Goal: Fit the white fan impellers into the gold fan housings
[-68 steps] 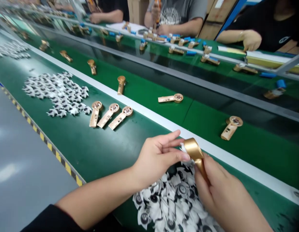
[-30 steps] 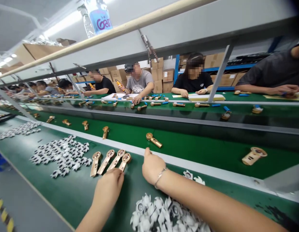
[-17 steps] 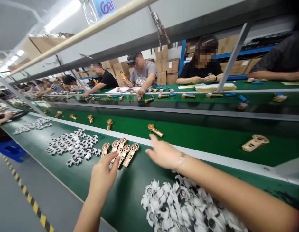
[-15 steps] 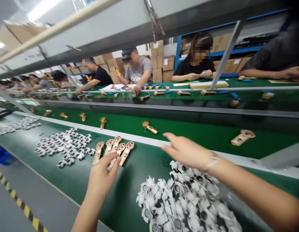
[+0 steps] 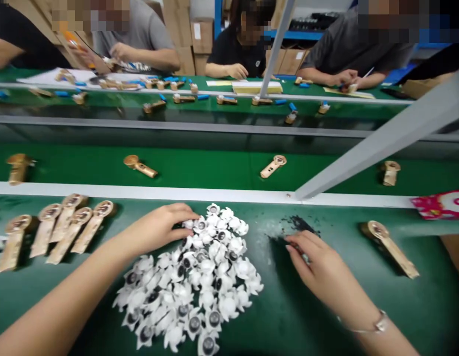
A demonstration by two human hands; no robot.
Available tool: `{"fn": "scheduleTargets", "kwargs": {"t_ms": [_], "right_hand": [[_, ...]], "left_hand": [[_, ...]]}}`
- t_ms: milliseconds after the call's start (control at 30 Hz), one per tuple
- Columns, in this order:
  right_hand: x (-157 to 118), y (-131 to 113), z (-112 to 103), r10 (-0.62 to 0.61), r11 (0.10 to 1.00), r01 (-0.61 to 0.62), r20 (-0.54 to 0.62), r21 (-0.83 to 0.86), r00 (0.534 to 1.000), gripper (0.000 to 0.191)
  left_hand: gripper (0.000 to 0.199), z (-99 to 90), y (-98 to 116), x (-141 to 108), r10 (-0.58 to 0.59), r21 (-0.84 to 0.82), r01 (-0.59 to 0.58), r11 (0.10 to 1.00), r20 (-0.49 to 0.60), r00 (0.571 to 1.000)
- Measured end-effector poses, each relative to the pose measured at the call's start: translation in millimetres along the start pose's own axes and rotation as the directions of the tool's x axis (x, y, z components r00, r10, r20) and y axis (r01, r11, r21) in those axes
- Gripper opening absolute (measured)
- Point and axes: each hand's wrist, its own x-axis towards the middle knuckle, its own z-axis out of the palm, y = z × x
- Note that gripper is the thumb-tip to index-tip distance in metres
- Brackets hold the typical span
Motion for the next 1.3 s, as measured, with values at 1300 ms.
{"fn": "scheduleTargets", "kwargs": {"t_ms": [1300], "right_hand": [[-28, -3, 29, 0.001, 0.988, -0.030, -0.190, -0.153, 0.982, 0.021]], "left_hand": [[0.034, 10.2, -10, -44, -0.524, 0.008, 0.556, 0.831, -0.320, 0.789]]}}
